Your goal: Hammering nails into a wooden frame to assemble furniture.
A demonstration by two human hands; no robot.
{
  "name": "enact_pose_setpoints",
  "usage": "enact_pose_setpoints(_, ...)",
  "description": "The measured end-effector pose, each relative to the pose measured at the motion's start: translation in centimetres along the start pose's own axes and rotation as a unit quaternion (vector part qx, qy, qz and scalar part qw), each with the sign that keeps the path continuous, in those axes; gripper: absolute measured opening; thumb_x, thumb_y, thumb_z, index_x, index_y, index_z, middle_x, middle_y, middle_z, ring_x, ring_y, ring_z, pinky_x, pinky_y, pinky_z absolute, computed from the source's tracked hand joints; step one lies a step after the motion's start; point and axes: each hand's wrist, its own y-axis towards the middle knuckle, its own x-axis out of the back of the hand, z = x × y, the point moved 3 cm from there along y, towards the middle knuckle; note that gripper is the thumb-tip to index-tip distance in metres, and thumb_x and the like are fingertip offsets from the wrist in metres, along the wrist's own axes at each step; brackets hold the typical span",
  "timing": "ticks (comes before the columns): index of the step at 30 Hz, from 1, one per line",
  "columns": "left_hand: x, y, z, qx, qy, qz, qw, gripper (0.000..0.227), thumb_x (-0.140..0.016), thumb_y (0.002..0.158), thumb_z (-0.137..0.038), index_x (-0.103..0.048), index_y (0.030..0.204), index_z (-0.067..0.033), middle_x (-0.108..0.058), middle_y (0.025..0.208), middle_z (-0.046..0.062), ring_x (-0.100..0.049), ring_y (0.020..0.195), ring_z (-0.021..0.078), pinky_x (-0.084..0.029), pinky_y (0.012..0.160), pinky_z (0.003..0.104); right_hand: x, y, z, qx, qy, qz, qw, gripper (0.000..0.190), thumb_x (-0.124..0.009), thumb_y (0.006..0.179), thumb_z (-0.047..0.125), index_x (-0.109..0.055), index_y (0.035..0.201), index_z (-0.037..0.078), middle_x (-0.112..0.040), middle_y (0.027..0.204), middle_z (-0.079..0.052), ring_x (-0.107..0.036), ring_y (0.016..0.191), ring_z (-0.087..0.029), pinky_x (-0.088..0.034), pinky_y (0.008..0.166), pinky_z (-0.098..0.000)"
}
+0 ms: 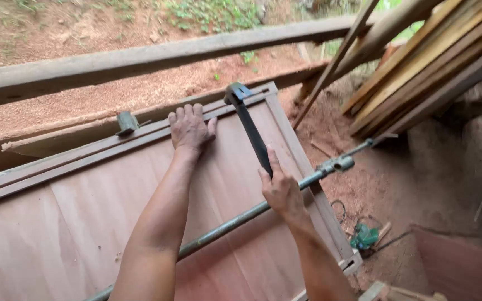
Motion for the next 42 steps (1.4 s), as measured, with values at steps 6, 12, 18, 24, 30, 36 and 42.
enact_pose_setpoints(6, 0.3, -1.2, 0.1, -0.002, 0.011, 0.031, 0.999, 0.051, -0.063, 0.089, -0.059, -0.062, 0.107, -0.0116, -0.059, 0.1, 0.01, -0.054, 0.099, 0.027, -0.035, 0.093, 0.044, 1.4, -3.5, -0.2, 0.225, 0.085, -0.187, 0.952, 0.067, -0.056, 0.105, 0.02, -0.026, 0.161, 0.0, -0.062, 0.132, -0.04, -0.068, 0.11, -0.049, -0.06, 0.085, -0.0497)
enact_pose_setpoints(12, -0.6, -0.1, 0.2, -0.014, 0.015, -0.001, 1.0, 0.053, -0.064, 0.088, -0.06, -0.062, 0.109, -0.0116, -0.059, 0.101, 0.01, -0.054, 0.101, 0.0275, -0.035, 0.094, 0.044, -0.4, -0.9, 0.1, -0.01, 0.009, 0.027, 1.0, 0.07, -0.06, 0.101, 0.023, -0.028, 0.163, 0.014, -0.069, 0.108, -0.036, -0.068, 0.098, -0.052, -0.054, 0.087, -0.0536)
enact_pose_setpoints(18, -0.2, -1.2, 0.2, -0.011, 0.027, 0.018, 0.999, 0.054, -0.065, 0.086, -0.06, -0.062, 0.111, -0.0118, -0.06, 0.102, 0.01, -0.055, 0.103, 0.0282, -0.036, 0.095, 0.045, 0.8, -3.1, 0.6, 0.184, 0.132, -0.17, 0.959, 0.065, -0.056, 0.105, 0.023, -0.029, 0.162, 0.008, -0.064, 0.123, -0.04, -0.068, 0.107, -0.052, -0.058, 0.085, -0.0504)
enact_pose_setpoints(24, -1.1, -1.1, 0.7, -0.015, 0.034, 0.019, 0.999, 0.055, -0.064, 0.088, -0.06, -0.062, 0.113, -0.0119, -0.06, 0.104, 0.011, -0.055, 0.104, 0.0284, -0.036, 0.096, 0.046, -0.8, -1.5, 0.1, -0.017, 0.022, 0.026, 0.999, 0.071, -0.06, 0.101, 0.024, -0.027, 0.163, 0.016, -0.068, 0.103, -0.037, -0.066, 0.099, -0.053, -0.051, 0.085, -0.0565)
enact_pose_setpoints(30, -0.7, -1.0, 0.4, -0.013, 0.028, 0.024, 0.999, 0.056, -0.064, 0.088, -0.06, -0.062, 0.115, -0.0115, -0.06, 0.105, 0.011, -0.055, 0.104, 0.0282, -0.036, 0.097, 0.046, 0.7, -1.8, 0.2, 0.163, 0.144, -0.135, 0.967, 0.067, -0.057, 0.103, 0.024, -0.026, 0.162, 0.012, -0.065, 0.116, -0.04, -0.067, 0.102, -0.054, -0.057, 0.083, -0.0542)
enact_pose_setpoints(36, -1.4, -1.0, 0.8, -0.017, 0.033, 0.02, 0.999, 0.056, -0.063, 0.087, -0.061, -0.062, 0.115, -0.0127, -0.06, 0.104, 0.01, -0.055, 0.103, 0.0279, -0.037, 0.096, 0.045, -1.6, -2.0, -0.3, 0.016, 0.06, 0.003, 0.998, 0.07, -0.062, 0.099, 0.022, -0.034, 0.161, 0.011, -0.066, 0.11, -0.038, -0.064, 0.103, -0.053, -0.051, 0.087, -0.0547)
enact_pose_setpoints(42, -1.0, -0.5, 0.7, -0.021, 0.045, 0.007, 0.999, 0.053, -0.062, 0.088, -0.06, -0.063, 0.115, -0.0134, -0.061, 0.103, 0.009, -0.056, 0.101, 0.0267, -0.038, 0.094, 0.043, -1.5, -9.4, -3.6, -0.033, 0.243, -0.083, 0.966, 0.066, -0.064, 0.094, 0.023, -0.041, 0.153, 0.006, -0.071, 0.105, -0.028, -0.076, 0.098, -0.035, -0.058, 0.081, -0.0404)
